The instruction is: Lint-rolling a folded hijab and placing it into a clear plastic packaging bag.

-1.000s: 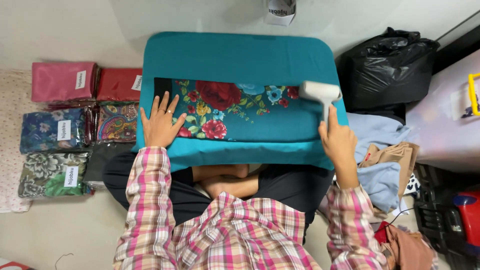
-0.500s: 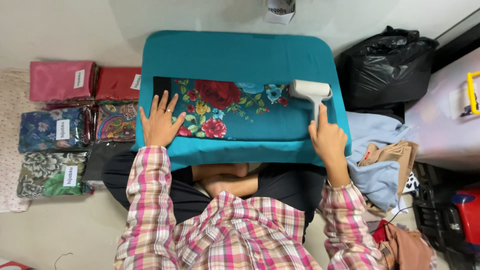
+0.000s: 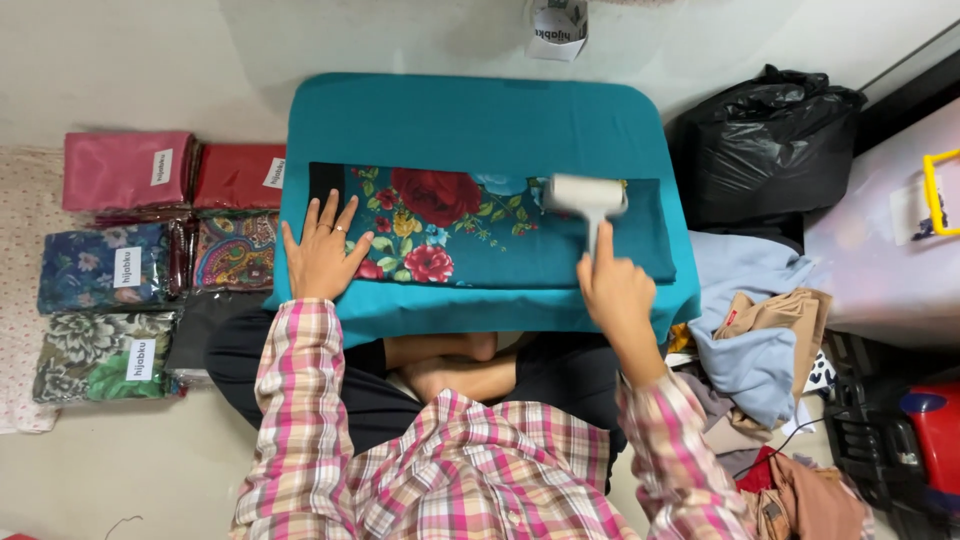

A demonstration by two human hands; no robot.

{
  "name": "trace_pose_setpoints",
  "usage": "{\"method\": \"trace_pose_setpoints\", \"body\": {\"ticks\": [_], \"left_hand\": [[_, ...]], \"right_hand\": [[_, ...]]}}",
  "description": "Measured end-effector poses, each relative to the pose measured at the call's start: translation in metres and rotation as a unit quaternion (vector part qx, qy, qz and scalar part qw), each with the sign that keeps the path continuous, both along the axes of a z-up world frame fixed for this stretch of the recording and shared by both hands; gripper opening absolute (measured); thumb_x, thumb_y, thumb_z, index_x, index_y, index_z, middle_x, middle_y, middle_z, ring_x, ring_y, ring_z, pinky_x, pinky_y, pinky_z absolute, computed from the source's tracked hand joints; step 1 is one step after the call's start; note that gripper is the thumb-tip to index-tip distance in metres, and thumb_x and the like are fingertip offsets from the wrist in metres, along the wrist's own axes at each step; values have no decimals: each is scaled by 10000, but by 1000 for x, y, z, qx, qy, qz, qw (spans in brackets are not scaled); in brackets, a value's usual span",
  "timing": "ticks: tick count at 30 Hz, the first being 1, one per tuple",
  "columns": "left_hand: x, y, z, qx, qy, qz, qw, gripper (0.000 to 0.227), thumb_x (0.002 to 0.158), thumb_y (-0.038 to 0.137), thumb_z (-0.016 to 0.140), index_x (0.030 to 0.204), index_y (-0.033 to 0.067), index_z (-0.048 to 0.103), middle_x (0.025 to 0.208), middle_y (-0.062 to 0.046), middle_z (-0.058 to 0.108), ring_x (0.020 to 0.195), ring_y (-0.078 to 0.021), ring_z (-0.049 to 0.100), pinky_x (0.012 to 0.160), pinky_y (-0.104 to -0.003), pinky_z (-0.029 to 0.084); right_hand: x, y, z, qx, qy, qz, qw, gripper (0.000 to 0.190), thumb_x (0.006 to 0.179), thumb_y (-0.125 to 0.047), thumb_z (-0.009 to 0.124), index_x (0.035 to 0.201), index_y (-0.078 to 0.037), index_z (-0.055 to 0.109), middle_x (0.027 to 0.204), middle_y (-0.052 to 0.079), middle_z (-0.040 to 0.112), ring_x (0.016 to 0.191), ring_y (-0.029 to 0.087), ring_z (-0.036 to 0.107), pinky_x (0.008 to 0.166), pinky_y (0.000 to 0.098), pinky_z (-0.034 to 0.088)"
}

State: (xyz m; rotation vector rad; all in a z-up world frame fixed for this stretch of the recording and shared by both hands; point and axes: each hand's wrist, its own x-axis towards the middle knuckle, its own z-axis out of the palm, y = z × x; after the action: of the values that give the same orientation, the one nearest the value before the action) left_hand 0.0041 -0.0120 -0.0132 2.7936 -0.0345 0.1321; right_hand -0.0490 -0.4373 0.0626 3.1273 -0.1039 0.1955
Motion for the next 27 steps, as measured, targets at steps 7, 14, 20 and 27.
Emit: {"method": "trace_pose_setpoints", "body": {"ticks": [7, 14, 20, 27], "left_hand": [[1, 1, -4, 12, 3, 7, 1000, 635, 1038, 668, 311, 1613, 403, 278, 1715, 69, 186, 1572, -246, 159, 1187, -730, 65], [1, -1, -8, 3, -9, 13, 1000, 589, 1063, 621, 306, 1607, 396, 302, 1708, 63, 215, 1568, -245, 175, 1188, -722, 59], [4, 3, -20, 5, -23, 28, 999, 533, 1097, 539, 299, 1603, 375, 327, 1704, 67, 235, 1566, -230, 192, 1194, -707, 76], [11, 6, -32, -7, -42, 48, 998, 509, 1095, 394, 340, 1598, 322, 351, 1687, 62, 283, 1548, -215, 245, 1220, -657, 119]], "right_hand": [[-40, 31, 48, -8, 37, 21, 999, 601, 990, -425, 417, 1529, -161, 424, 738, 224, 687, 748, 487, 740, 657, 582, 587], [-46, 47, 32, -25, 34, 83, 996, 621, 990, -434, 418, 1561, -190, 402, 674, 202, 683, 668, 443, 743, 582, 545, 595], [24, 59, -2, -6, -39, 80, 996, 605, 1009, -404, 418, 1549, -131, 413, 668, 194, 666, 645, 439, 731, 561, 541, 581], [-80, 87, 47, -17, 60, 161, 985, 653, 950, -426, 402, 1538, -141, 414, 623, 169, 678, 596, 441, 733, 523, 565, 575]]}}
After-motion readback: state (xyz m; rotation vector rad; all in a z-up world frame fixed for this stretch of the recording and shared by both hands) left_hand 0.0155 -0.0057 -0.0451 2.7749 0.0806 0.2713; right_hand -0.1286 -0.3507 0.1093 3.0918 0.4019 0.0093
